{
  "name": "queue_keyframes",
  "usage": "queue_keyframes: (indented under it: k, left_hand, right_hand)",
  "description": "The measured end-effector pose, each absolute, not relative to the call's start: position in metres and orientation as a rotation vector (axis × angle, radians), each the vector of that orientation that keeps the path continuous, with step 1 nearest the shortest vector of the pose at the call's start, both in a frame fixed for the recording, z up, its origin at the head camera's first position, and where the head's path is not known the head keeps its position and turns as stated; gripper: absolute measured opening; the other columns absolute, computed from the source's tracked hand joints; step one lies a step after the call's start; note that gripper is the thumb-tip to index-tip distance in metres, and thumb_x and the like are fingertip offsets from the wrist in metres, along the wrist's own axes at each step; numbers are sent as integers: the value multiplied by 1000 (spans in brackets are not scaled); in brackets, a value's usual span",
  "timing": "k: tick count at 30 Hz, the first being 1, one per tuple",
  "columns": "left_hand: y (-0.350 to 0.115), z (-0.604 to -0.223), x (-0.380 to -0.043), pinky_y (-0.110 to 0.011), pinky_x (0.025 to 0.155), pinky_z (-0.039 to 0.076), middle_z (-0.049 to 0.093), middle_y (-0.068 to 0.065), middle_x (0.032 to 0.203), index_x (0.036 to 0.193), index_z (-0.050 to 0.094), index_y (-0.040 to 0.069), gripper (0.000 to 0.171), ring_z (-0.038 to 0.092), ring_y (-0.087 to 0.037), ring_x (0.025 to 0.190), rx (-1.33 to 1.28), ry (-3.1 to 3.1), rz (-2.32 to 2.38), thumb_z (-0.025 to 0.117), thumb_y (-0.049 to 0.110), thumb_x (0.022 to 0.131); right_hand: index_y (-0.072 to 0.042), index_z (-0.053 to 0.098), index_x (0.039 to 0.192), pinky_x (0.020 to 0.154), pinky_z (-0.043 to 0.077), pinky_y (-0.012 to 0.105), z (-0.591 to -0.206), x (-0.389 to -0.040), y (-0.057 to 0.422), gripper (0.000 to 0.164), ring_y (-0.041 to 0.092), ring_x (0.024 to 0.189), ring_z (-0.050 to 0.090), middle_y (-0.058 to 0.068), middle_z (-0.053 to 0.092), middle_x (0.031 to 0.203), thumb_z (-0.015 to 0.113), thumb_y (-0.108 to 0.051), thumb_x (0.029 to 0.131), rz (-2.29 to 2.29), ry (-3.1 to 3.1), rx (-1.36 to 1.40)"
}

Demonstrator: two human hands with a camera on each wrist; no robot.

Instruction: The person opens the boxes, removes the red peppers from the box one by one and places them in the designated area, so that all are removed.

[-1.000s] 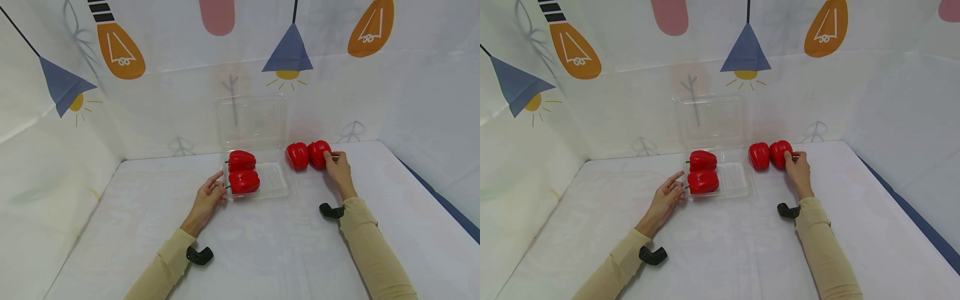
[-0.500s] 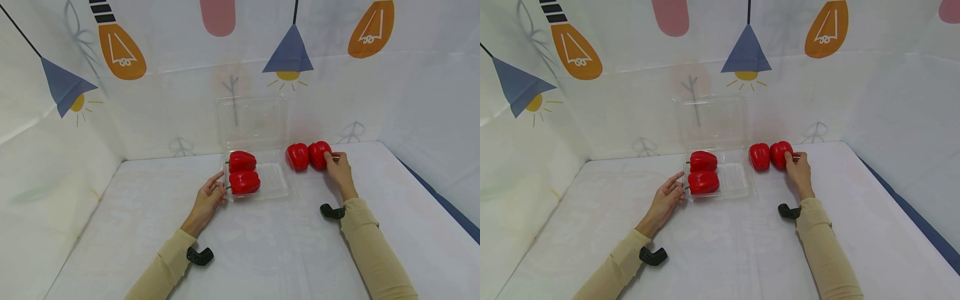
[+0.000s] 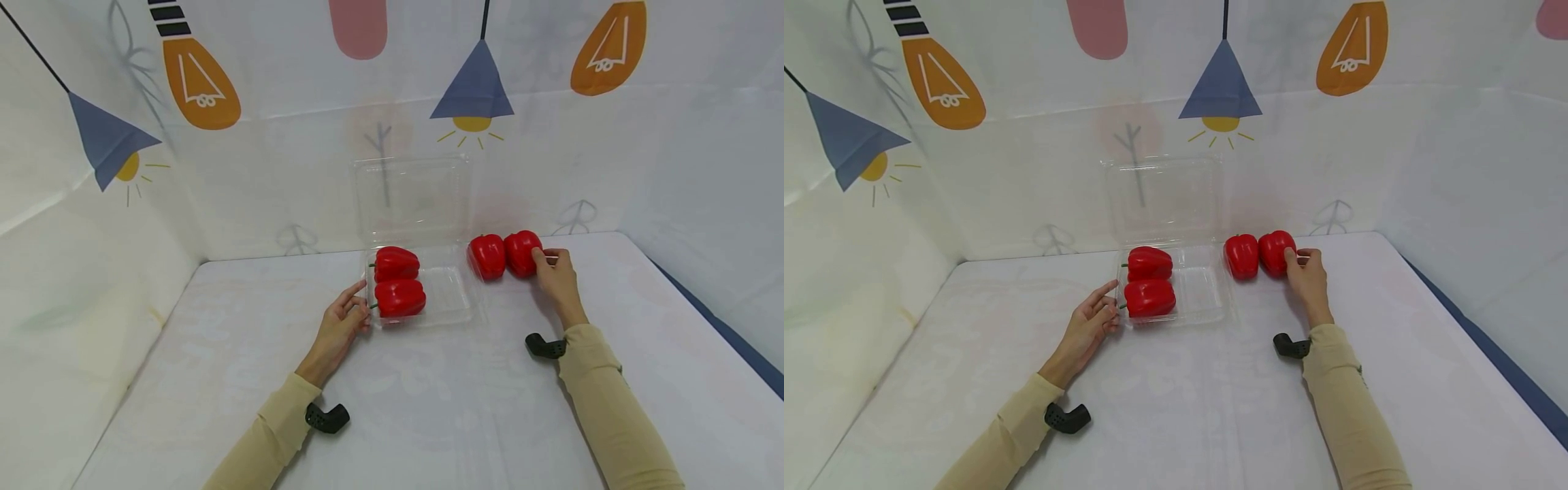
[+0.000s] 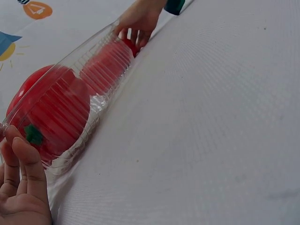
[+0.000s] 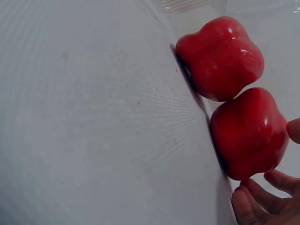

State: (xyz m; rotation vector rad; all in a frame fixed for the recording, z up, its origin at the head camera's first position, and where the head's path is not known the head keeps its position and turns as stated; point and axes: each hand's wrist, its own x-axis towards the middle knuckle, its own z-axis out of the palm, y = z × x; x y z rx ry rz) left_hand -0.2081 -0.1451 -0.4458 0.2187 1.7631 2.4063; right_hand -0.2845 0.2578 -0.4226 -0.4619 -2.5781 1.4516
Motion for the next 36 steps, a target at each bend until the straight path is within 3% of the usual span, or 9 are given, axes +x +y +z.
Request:
queue_keyframes:
  k: [12,20,30,36]
  left_hand:
    - [-147,-448,-209,-17,64,49,51,4,91,144,35,10,56,53,-8,74,235,1740,2405,56,5,93]
    - [-147,-449,-209,-17,64,46,51,2,92,144,35,12,56,52,-7,75,241,1773,2389,57,8,93]
    - [-148,-449,-209,-16,63,44,51,3,92,144,35,11,56,51,-6,75,241,1754,2394,57,8,93]
    - [-148,-450,-210,-17,61,44,51,2,93,144,34,9,56,51,-7,73,250,1757,2403,57,7,93]
  right_hand:
    - [-3,31,140,102,40,46,-416,-282,256,63,36,124,44,23,42,139,35,-49,96,1473,-2472,-480]
    - [-8,37,137,96,42,34,-413,-285,256,56,26,121,46,14,47,136,38,-46,95,1451,-2364,-517]
    - [-7,42,131,96,39,37,-409,-282,251,51,26,119,48,14,51,130,42,-42,95,1422,-2285,-436]
    - [-8,47,127,90,41,28,-404,-281,248,45,23,114,50,12,53,127,45,-38,95,1380,-2243,-386]
